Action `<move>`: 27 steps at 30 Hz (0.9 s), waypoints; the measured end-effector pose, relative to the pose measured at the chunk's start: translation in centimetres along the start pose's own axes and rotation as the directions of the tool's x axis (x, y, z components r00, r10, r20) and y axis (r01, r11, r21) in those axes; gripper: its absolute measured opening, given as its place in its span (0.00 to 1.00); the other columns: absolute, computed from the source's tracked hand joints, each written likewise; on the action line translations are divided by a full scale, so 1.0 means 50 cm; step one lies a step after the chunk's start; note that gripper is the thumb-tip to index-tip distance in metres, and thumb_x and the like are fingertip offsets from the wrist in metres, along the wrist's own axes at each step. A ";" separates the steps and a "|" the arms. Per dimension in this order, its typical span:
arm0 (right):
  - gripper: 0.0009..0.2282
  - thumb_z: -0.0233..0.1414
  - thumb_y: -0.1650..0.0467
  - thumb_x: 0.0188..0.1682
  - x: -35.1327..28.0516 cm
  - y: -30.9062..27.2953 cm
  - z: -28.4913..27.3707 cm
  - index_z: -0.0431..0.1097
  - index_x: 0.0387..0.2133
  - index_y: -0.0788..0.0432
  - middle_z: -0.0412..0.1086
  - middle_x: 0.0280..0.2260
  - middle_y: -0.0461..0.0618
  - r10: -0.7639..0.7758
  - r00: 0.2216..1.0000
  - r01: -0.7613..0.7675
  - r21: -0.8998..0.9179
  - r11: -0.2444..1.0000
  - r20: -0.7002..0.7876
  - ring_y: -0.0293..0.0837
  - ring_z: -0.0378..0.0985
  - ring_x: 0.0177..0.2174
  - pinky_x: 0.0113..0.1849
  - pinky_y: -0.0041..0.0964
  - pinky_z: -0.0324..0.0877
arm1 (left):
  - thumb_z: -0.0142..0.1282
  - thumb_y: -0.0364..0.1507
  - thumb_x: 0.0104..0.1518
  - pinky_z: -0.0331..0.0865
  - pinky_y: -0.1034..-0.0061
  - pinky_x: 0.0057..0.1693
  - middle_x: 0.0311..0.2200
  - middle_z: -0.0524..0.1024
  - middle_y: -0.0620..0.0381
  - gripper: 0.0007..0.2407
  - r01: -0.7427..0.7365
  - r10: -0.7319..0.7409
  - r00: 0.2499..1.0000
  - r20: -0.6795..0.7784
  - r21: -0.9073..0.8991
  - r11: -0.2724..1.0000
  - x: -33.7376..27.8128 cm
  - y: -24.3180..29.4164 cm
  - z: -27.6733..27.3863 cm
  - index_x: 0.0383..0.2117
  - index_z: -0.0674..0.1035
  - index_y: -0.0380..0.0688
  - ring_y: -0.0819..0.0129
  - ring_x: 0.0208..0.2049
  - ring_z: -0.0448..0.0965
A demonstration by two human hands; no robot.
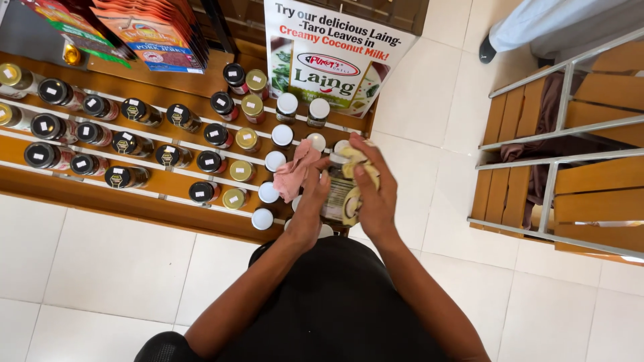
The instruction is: Wiping down glass jars, keychains, and candles with a cloth on a retail shelf.
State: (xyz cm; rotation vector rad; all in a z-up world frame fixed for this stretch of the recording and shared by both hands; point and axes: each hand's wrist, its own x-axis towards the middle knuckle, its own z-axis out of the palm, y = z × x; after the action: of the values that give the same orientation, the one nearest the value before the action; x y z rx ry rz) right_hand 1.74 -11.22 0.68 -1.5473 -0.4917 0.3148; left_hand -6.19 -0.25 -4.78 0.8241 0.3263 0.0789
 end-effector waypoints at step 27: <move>0.23 0.42 0.62 0.61 -0.031 -0.010 -0.013 0.59 0.64 0.66 0.52 0.71 0.64 0.054 0.996 -0.064 0.145 0.987 0.073 0.53 0.55 0.69 0.67 0.46 0.52 | 0.47 0.47 0.67 0.71 0.65 0.60 0.54 0.75 0.52 0.25 0.195 -0.130 0.979 0.158 -0.526 0.828 -0.041 -0.037 -0.014 0.61 0.69 0.41 0.63 0.54 0.77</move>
State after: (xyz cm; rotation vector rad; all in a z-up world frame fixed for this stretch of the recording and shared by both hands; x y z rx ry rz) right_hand 0.65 -12.56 1.03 -1.4124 -0.4661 0.4420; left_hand -8.44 -1.39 -6.05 0.2327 0.2446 -0.0389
